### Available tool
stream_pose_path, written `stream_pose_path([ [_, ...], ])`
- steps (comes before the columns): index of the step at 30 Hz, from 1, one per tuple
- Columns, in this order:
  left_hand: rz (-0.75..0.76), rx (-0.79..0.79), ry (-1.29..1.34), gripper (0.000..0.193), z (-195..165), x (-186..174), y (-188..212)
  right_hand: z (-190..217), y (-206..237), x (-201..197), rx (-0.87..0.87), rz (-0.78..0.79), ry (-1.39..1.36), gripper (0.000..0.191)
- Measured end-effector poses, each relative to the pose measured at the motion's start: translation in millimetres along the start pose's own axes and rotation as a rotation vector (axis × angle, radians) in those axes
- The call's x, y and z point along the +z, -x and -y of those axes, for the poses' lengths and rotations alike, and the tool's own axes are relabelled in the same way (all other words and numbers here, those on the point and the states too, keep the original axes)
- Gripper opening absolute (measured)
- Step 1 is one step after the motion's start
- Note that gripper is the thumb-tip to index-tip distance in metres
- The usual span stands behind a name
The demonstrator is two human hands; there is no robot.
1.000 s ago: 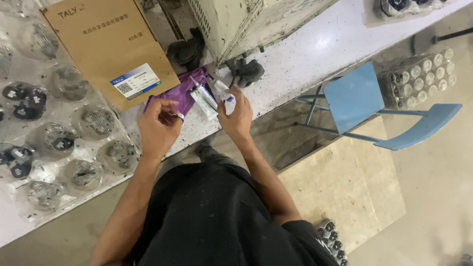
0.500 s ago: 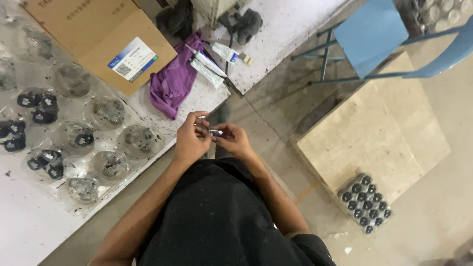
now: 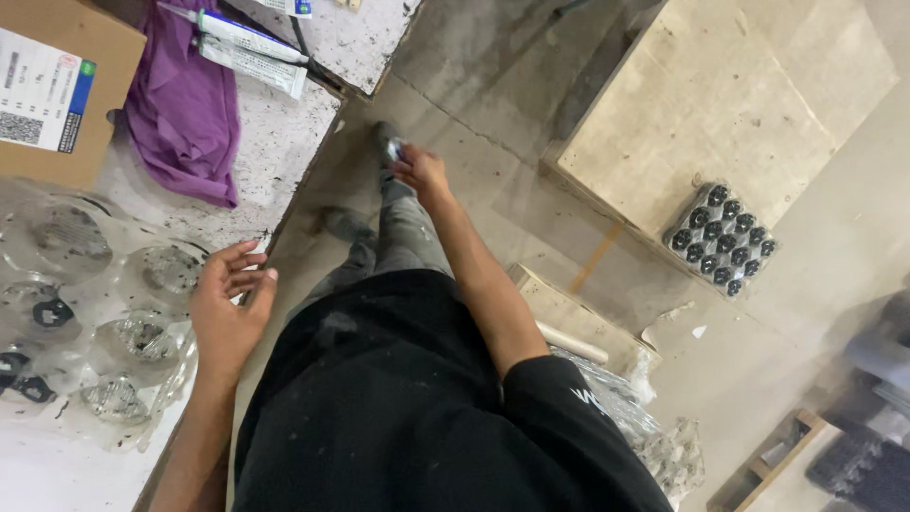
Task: The person picks black rotor-like components from blister trays, squeezes silicone sealant from a tube onto each component by hand, and places the treated components back into the trays, working through them one at a time.
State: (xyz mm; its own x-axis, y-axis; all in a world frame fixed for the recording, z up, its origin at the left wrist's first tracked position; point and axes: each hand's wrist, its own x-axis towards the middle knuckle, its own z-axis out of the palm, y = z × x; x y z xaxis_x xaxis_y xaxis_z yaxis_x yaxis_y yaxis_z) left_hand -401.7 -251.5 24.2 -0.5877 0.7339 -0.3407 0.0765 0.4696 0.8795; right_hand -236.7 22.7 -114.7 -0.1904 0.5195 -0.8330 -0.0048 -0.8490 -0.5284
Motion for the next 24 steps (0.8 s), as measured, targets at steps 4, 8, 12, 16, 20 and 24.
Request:
stream_pose_path([
  [4, -0.020, 0.075, -0.007, 0.040, -8, 2, 0, 25, -11, 53, -0.046, 0.100, -0.125, 0.030],
  [8, -0.068, 0.163, -0.058, 0.039, -14, -3, -10, 32, 0, 62, -0.210, 0.103, 0.003, 0.038],
  [12, -0.178, 0.154, -0.083, 0.039, -12, -13, -23, 25, 23, 43, -0.239, 0.051, 0.179, 0.031],
  [16, -0.266, 0.223, -0.453, 0.045, -2, -26, -45, 37, 50, 41, -0.456, 0.071, 0.265, 0.024],
  [20, -0.291, 0.270, -0.662, 0.055, 15, -31, -77, 58, 79, 65, -0.826, 0.090, 0.497, 0.018],
  [24, -0.319, 0.227, -0.779, 0.062, 28, -28, -114, 85, 96, 117, -1.131, 0.190, 0.727, 0.015],
])
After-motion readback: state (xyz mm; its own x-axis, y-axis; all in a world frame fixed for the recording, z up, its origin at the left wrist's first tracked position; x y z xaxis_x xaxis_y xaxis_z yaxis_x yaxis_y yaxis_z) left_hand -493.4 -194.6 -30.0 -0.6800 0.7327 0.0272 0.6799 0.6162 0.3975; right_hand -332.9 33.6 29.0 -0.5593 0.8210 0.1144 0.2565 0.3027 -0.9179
